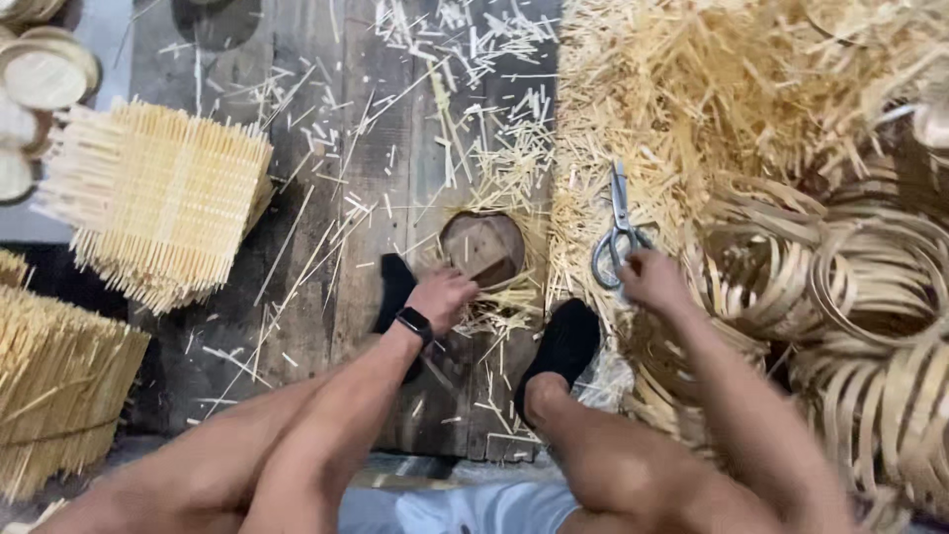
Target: The person sits on the floor and repeatedly trims the edges of woven bamboo mats using shears and a wooden mold. They place the mat over the mold, cut the excess strips, and stack the finished trays.
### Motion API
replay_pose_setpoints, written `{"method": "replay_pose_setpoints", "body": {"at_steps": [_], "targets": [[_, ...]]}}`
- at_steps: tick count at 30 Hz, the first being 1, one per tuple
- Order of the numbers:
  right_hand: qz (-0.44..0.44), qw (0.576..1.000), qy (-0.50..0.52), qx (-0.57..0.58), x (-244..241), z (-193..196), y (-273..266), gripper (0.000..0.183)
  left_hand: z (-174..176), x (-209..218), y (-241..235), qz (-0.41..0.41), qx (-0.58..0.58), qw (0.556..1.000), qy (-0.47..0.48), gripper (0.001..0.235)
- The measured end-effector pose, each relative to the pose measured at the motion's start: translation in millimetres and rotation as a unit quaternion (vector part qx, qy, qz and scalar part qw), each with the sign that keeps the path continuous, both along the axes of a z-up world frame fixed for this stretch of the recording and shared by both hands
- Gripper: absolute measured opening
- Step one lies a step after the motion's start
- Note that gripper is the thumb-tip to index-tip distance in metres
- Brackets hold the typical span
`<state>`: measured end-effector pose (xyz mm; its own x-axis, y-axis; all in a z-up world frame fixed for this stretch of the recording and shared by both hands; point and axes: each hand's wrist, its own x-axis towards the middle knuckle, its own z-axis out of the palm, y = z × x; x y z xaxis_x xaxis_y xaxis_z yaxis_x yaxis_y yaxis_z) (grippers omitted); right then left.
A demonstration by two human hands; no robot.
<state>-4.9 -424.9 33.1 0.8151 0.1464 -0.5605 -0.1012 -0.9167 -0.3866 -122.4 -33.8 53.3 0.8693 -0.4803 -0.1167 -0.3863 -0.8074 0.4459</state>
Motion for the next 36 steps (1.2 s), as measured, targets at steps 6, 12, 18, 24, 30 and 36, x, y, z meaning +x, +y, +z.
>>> {"method": "replay_pose_setpoints", "body": {"at_steps": [6,12,18,24,30,36], "targets": [[-0.1,0.984,-0.128,-0.069,-13,-120,-1,0.071,-6,33,-49,0.359,-0.115,0.925,-0.032,0.089],[-0.27,0.945,0.148,0.108,9,-108,-4,0.057,-3,60,-55,0.339,-0.122,0.932,-0.032,0.098],[-0.273,0.906,0.117,0.301,-28,-5,41,0.028,-18,77,-31,0.234,-0.144,0.96,0.054,0.103],[-0.266,0.908,0.054,0.32,-52,57,120,0.029,-5,71,-35,0.187,0.039,0.981,-0.032,0.113],[-0.261,0.896,0.273,0.235,-46,38,121,0.029,-2,48,-71,0.387,-0.138,0.912,-0.007,0.111],[0.015,0.998,-0.046,0.049,-33,3,59,0.049,-9,53,-59,0.357,-0.16,0.92,0.033,0.109]]}}
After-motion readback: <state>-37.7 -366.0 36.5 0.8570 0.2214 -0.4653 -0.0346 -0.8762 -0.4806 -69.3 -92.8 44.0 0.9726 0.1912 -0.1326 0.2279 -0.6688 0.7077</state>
